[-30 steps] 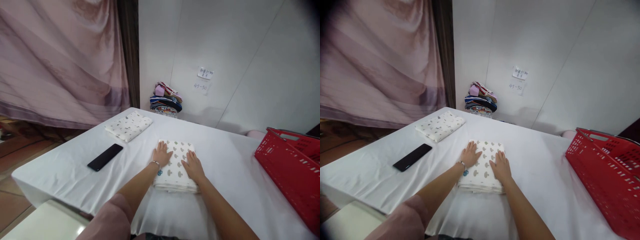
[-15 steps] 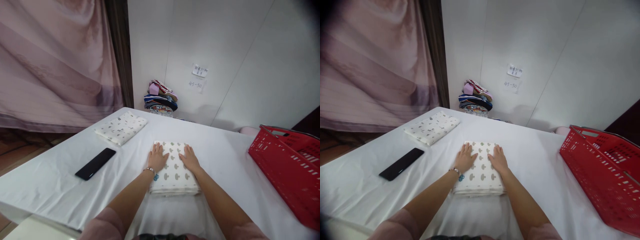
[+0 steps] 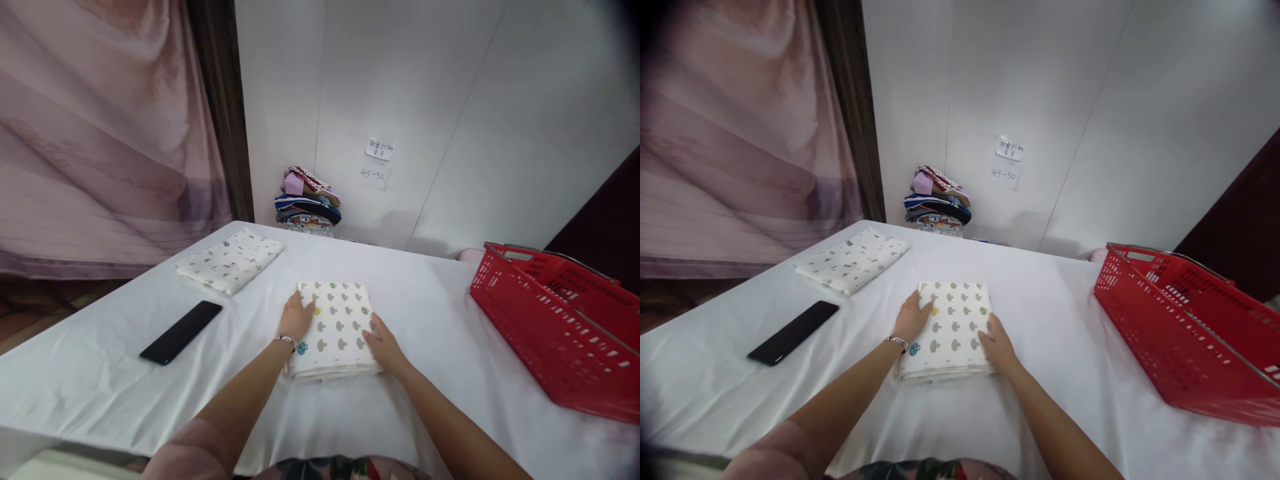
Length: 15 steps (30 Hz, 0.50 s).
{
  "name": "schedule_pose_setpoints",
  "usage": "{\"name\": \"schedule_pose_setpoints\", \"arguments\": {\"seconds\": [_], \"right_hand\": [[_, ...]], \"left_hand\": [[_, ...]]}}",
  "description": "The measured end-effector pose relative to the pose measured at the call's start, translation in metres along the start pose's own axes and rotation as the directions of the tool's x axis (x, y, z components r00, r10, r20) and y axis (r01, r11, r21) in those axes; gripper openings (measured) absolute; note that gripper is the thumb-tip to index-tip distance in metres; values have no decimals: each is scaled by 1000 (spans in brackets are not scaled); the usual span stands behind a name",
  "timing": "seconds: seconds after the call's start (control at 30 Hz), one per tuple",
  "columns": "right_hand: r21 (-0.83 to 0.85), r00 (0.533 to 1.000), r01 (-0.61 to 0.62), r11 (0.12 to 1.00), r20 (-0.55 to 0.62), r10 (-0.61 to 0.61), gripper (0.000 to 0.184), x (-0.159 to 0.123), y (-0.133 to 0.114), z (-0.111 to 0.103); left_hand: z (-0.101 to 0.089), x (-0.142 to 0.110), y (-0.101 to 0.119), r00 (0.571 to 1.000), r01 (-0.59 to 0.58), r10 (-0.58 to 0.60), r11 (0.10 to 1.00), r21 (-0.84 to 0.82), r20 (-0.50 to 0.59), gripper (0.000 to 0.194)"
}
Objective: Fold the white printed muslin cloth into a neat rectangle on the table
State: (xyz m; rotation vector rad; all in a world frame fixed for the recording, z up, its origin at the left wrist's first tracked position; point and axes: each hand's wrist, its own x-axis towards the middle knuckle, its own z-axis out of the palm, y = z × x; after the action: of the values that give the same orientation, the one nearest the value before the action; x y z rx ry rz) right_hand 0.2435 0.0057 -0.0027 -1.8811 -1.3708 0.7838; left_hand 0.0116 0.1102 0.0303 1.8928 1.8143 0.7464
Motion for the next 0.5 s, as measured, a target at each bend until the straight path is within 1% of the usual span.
{"name": "schedule_pose_setpoints", "arguments": {"seconds": [0.07,0.17,0.23,0.3,0.33,0.4,0.43,0.5], "right_hand": [[109,999,-52,993,-6,53,69,-13,5,-4],[270,990,-141,952,38,135,74,-19,4,-14],[350,980,-200,915,89,180,77,-16,-1,-22],[402,968,-251,880,130,217,77,-11,-8,-29],[432,962,-268,861,159,220,76,-8,-11,-31],[504,945,-298,810,277,175,69,-3,-15,-33],[537,926,-317,782,352,134,63,0,-17,-33],[574,881,-356,737,470,60,52,5,-18,-33]], "left_hand": [[-7,-3,-2,993,101,-95,991,-86,74,56],[-15,-7,-7,959,246,-211,951,-185,192,56],[-19,-10,-11,937,299,-238,925,-233,257,53],[-21,-13,-14,901,369,-245,865,-339,357,49],[-21,-14,-14,877,418,-244,812,-407,414,48],[-22,-17,-16,838,498,-236,696,-517,491,48],[-21,-18,-16,832,517,-239,659,-546,500,48],[-20,-20,-14,832,532,-256,619,-578,491,48]]}}
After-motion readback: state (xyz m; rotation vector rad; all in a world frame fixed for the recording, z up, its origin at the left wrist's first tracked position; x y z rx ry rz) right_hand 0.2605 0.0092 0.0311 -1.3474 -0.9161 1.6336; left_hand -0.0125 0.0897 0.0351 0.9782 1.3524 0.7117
